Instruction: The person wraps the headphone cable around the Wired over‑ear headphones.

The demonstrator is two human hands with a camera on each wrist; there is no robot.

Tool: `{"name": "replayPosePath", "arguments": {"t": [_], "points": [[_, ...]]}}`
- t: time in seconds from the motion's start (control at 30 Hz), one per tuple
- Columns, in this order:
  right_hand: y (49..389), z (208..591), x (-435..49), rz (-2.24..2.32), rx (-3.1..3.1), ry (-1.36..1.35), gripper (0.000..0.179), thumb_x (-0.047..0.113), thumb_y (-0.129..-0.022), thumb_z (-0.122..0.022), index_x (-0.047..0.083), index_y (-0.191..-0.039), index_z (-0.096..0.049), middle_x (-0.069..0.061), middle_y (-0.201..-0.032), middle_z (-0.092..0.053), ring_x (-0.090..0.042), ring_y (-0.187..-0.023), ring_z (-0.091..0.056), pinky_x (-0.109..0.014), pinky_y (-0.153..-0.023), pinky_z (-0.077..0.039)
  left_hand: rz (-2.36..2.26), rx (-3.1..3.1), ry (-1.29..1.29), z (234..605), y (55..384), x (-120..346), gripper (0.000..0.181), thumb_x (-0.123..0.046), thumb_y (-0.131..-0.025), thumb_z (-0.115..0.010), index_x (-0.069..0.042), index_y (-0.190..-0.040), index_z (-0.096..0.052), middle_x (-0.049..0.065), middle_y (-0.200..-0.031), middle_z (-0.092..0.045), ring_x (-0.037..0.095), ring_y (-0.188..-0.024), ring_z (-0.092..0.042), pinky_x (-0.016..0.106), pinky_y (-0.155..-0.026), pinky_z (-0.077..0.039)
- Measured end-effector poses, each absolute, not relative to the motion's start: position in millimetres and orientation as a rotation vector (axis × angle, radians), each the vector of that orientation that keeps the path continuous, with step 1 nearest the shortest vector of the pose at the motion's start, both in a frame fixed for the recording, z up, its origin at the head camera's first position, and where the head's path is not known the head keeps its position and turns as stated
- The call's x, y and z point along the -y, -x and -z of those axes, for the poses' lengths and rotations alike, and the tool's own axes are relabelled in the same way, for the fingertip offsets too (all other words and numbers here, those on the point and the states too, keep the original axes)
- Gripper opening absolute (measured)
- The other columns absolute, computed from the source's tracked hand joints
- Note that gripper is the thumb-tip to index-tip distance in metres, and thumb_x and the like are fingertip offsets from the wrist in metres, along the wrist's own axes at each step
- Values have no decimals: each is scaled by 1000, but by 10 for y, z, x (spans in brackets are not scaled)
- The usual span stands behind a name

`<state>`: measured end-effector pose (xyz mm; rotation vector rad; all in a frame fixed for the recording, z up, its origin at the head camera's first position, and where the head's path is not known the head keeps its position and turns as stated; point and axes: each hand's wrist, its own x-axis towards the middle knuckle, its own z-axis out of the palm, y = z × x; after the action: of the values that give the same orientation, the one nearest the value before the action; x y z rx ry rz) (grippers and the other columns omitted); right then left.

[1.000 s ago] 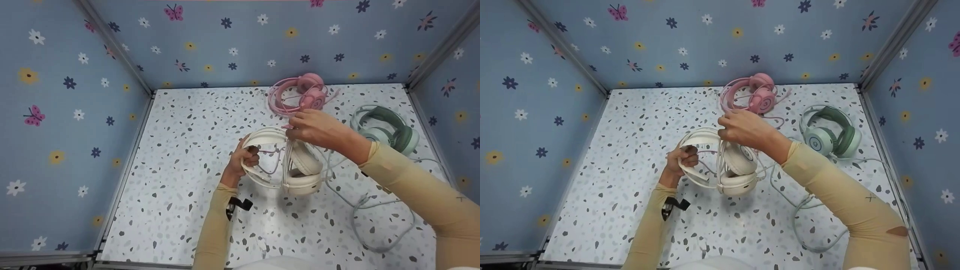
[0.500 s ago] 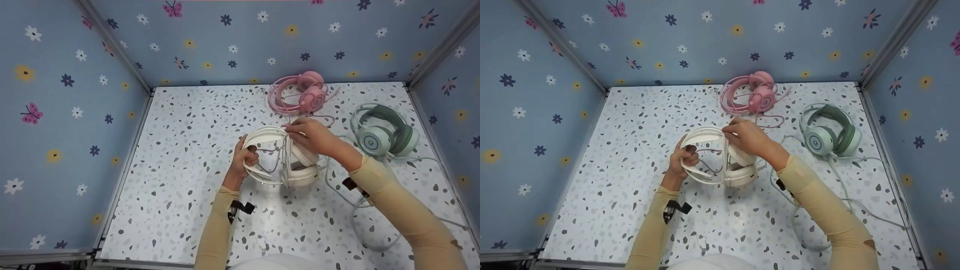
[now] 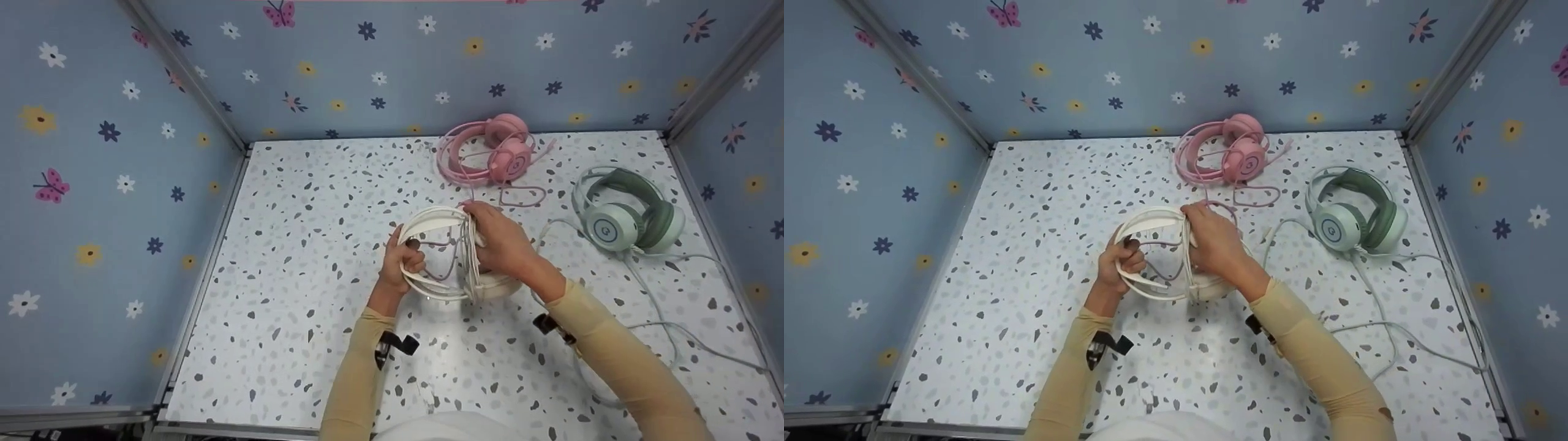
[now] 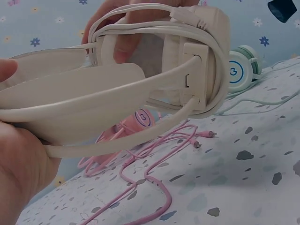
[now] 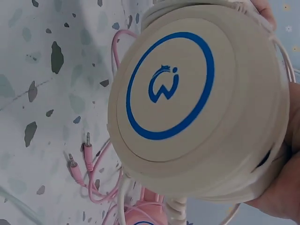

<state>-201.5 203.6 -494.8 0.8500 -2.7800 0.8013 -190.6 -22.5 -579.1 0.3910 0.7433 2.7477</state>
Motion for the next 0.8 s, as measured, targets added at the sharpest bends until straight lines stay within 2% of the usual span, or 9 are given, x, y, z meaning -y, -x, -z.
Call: {"name": "replayPosePath", "arguments": {"t": [0.17, 0.27, 0.33, 0.4, 0.5, 0.57, 0.67, 0.8], "points": [[2105, 4933, -2077, -824, 2722, -864, 54, 8, -78, -75, 6, -128, -55, -10, -120, -60, -28, -103, -60, -47, -85, -49, -2681, -1034, -330, 5806, 1873, 218, 21, 7, -84, -38, -7, -98, -45, -1, -61, -35, 8, -46, -36, 21, -44, -35], [2165, 4896, -2106, -841, 2712, -896, 47, 7, -79, -72, 7, -124, -57, -9, -114, -62, -27, -97, -62, -47, -82, -49, -2610, -1266, -256, 5778, 1869, 237, 13, 0, -91, -42, -2, -103, -46, 4, -64, -45, 12, -53, -49, 25, -53, -46], [2199, 4893, -2124, -881, 2714, -877, 45, 6, -80, -71, 5, -123, -58, -11, -113, -63, -29, -99, -61, -47, -85, -48, -2548, -1408, -210, 5752, 1876, 258, 18, -7, -95, -46, 1, -111, -46, 8, -73, -53, 17, -63, -58, 30, -64, -51], [2226, 4910, -2138, -941, 2713, -837, 45, 6, -80, -70, 1, -123, -57, -14, -113, -63, -31, -102, -61, -47, -89, -46, -2483, -1542, -163, 5728, 1880, 284, 31, -16, -98, -47, 3, -123, -42, 10, -86, -59, 20, -77, -63, 35, -76, -52], [2270, 4951, -2137, -1046, 2700, -730, 45, 8, -83, -71, -1, -124, -58, -16, -114, -64, -33, -106, -59, -47, -94, -43, -2445, -1681, -60, 5722, 1860, 324, 46, -24, -100, -45, 0, -138, -32, 13, -109, -58, 25, -96, -63, 45, -91, -47], [2294, 4973, -2125, -1118, 2683, -641, 44, 11, -83, -72, -2, -124, -58, -17, -115, -64, -32, -107, -59, -46, -95, -43, -2446, -1759, 36, 5721, 1812, 327, 52, -27, -100, -46, -3, -142, -27, 17, -119, -55, 27, -103, -61, 49, -95, -44], [2322, 4992, -2088, -1222, 2661, -465, 46, 12, -83, -73, -1, -125, -58, -17, -117, -63, -32, -109, -58, -45, -95, -42, -2437, -1809, 144, 5710, 1707, 261, 62, -28, -96, -55, -4, -145, -24, 20, -123, -53, 33, -107, -59, 53, -97, -41], [2331, 5006, -2005, -1310, 2656, -221, 48, 10, -84, -69, -1, -128, -56, -19, -121, -61, -31, -112, -57, -44, -97, -41, -2384, -1741, 111, 5712, 1582, 69, 71, -26, -91, -64, -3, -144, -22, 18, -125, -52, 37, -110, -57, 56, -97, -40]]}}
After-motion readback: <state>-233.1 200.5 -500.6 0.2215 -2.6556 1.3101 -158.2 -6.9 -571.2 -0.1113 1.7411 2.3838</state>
